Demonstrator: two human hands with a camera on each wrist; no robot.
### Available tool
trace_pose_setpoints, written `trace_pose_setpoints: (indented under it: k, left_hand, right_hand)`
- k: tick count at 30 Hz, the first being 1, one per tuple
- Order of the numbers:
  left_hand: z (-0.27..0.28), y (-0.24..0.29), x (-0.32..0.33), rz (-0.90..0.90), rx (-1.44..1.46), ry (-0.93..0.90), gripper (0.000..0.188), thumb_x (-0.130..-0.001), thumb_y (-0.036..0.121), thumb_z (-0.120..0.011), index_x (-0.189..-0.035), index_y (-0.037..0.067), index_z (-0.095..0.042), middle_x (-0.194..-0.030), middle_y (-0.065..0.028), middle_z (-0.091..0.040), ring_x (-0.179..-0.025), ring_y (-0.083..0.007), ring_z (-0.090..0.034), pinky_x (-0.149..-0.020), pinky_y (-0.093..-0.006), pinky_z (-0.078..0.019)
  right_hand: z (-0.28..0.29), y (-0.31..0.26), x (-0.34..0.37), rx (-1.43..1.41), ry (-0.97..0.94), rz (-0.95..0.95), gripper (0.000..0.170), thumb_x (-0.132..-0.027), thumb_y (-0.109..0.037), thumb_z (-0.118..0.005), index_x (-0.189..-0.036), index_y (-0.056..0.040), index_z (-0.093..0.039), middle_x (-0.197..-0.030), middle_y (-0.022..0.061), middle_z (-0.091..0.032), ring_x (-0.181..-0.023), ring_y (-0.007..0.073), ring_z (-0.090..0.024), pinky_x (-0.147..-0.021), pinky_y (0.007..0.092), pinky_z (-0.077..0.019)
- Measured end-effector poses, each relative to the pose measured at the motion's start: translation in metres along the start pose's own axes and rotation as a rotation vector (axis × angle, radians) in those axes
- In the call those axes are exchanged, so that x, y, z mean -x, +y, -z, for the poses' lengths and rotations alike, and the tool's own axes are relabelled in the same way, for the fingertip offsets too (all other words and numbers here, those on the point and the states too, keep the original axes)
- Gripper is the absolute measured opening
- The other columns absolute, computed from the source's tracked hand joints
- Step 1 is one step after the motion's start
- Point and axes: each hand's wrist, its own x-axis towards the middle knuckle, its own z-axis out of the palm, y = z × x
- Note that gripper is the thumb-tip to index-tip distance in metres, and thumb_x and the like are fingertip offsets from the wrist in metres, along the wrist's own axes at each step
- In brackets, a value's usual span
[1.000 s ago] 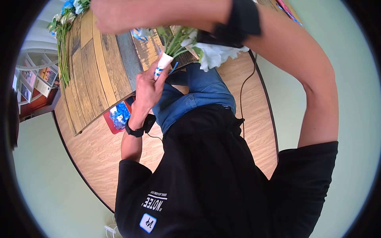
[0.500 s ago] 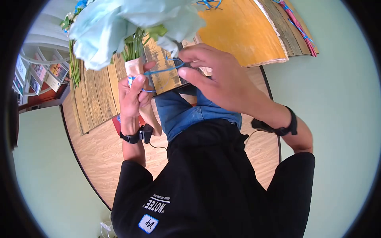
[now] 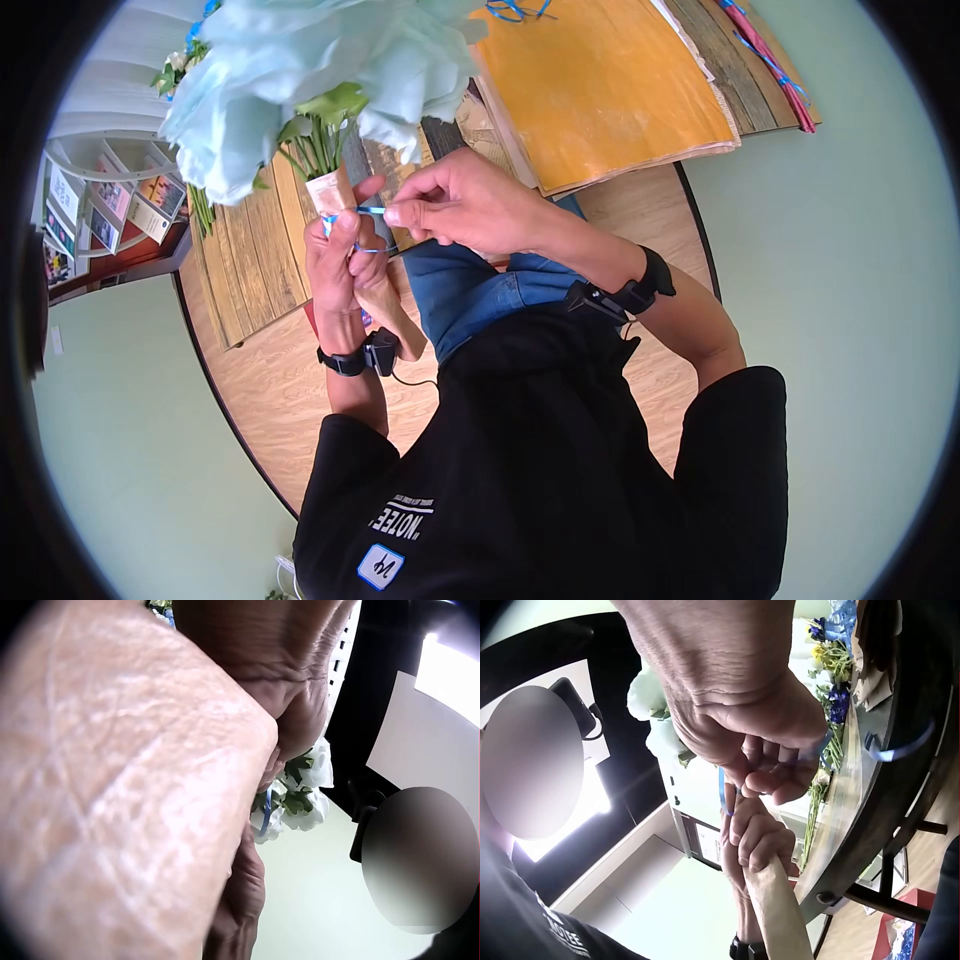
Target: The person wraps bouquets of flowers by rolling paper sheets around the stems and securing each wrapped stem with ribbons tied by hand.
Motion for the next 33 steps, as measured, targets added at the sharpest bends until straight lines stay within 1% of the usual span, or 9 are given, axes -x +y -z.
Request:
trace_pose_setpoints:
  k: [6, 9, 12, 16, 18, 19, 22, 25, 33]
  left_hand:
    - [-0.010, -0.003, -0.005, 0.039, -0.171, 0.099, 0.042, -0.102, 0.021, -0.061, -0.136, -0.005, -0.057, -0.057, 0.0056, -0.045, -0.044, -0.0018, -0.036, -0.040, -0.0209, -0.0263]
    - [-0.013, -0.007, -0.007, 0.022, -0.268, 0.135, 0.036, -0.102, 0.020, -0.063, -0.130, -0.002, -0.062, -0.058, 0.0061, -0.046, -0.046, -0.0011, -0.037, -0.042, -0.0204, -0.0270]
    - [-0.019, -0.009, -0.007, 0.038, -0.409, 0.169, 0.023, -0.102, 0.022, -0.064, -0.110, 0.000, -0.067, -0.060, 0.0075, -0.048, -0.052, -0.0001, -0.039, -0.045, -0.0198, -0.0272]
    - [-0.013, -0.023, -0.011, 0.009, -0.548, 0.140, 0.025, -0.100, 0.022, -0.067, -0.111, 0.000, -0.068, -0.061, 0.0041, -0.053, -0.056, -0.0034, -0.045, -0.049, -0.0229, -0.0349]
    - [-0.014, -0.028, -0.011, -0.057, -0.800, 0.154, 0.026, -0.096, 0.019, -0.070, -0.114, 0.000, -0.067, -0.065, -0.0029, -0.059, -0.060, -0.0073, -0.049, -0.054, -0.0276, -0.0433]
    - [-0.021, -0.022, -0.011, -0.010, -0.930, 0.170, 0.031, -0.094, 0.015, -0.071, -0.120, 0.001, -0.065, -0.071, -0.0117, -0.066, -0.062, -0.0149, -0.061, -0.061, -0.0328, -0.0501]
    - [-0.031, -0.021, -0.013, -0.139, -1.021, 0.135, 0.033, -0.094, 0.013, -0.068, -0.125, 0.002, -0.064, -0.077, -0.0172, -0.070, -0.067, -0.0227, -0.070, -0.064, -0.0345, -0.0522]
    - [-0.034, -0.021, -0.014, -0.131, -1.041, 0.131, 0.036, -0.095, 0.011, -0.066, -0.130, 0.003, -0.062, -0.082, -0.0206, -0.071, -0.074, -0.0323, -0.073, -0.067, -0.0378, -0.0542]
    - [-0.026, -0.036, -0.018, -0.358, -1.289, -0.003, 0.055, -0.089, 0.009, -0.067, -0.142, 0.005, -0.051, -0.086, -0.0225, -0.071, -0.075, -0.0414, -0.070, -0.066, -0.0449, -0.0558]
  right_hand:
    - [0.009, 0.009, 0.003, 0.027, 0.111, 0.061, 0.028, -0.097, -0.025, -0.071, -0.101, 0.0028, -0.073, -0.076, 0.0005, -0.065, -0.067, 0.0043, -0.056, -0.057, 0.0206, -0.0442]
    - [0.012, -0.004, 0.013, 0.070, 0.152, 0.081, 0.025, -0.097, -0.021, -0.071, -0.101, 0.0029, -0.074, -0.076, 0.0003, -0.065, -0.067, 0.0037, -0.056, -0.057, 0.0207, -0.0436]
    - [0.013, -0.008, 0.022, 0.079, 0.157, 0.032, 0.024, -0.097, -0.020, -0.070, -0.102, 0.0030, -0.074, -0.076, -0.0002, -0.065, -0.068, 0.0038, -0.056, -0.057, 0.0210, -0.0434]
    - [0.006, -0.004, 0.029, 0.060, 0.215, 0.012, 0.023, -0.098, -0.019, -0.069, -0.103, 0.0031, -0.074, -0.077, -0.0015, -0.065, -0.068, 0.0020, -0.053, -0.057, 0.0203, -0.0411]
    - [0.001, -0.006, 0.031, 0.047, 0.232, 0.002, 0.022, -0.098, -0.018, -0.069, -0.103, 0.0032, -0.074, -0.077, -0.0020, -0.064, -0.068, 0.0012, -0.051, -0.056, 0.0200, -0.0401]
    - [-0.001, -0.009, 0.032, 0.096, 0.239, -0.002, 0.021, -0.098, -0.016, -0.069, -0.103, 0.0035, -0.073, -0.076, -0.0022, -0.065, -0.068, 0.0008, -0.051, -0.056, 0.0200, -0.0396]
    - [-0.004, -0.010, 0.034, 0.199, 0.244, -0.002, 0.019, -0.098, -0.013, -0.068, -0.104, 0.0046, -0.073, -0.075, -0.0024, -0.064, -0.067, 0.0003, -0.051, -0.055, 0.0204, -0.0390]
    - [-0.007, -0.009, 0.034, 0.171, 0.233, 0.045, 0.018, -0.098, -0.012, -0.067, -0.103, 0.0053, -0.072, -0.075, -0.0017, -0.064, -0.067, 0.0003, -0.051, -0.055, 0.0205, -0.0391]
    - [-0.007, -0.043, 0.042, 0.375, 0.116, 0.096, 0.016, -0.097, -0.008, -0.065, -0.096, 0.0056, -0.072, -0.070, 0.0005, -0.064, -0.063, 0.0044, -0.053, -0.055, 0.0227, -0.0416]
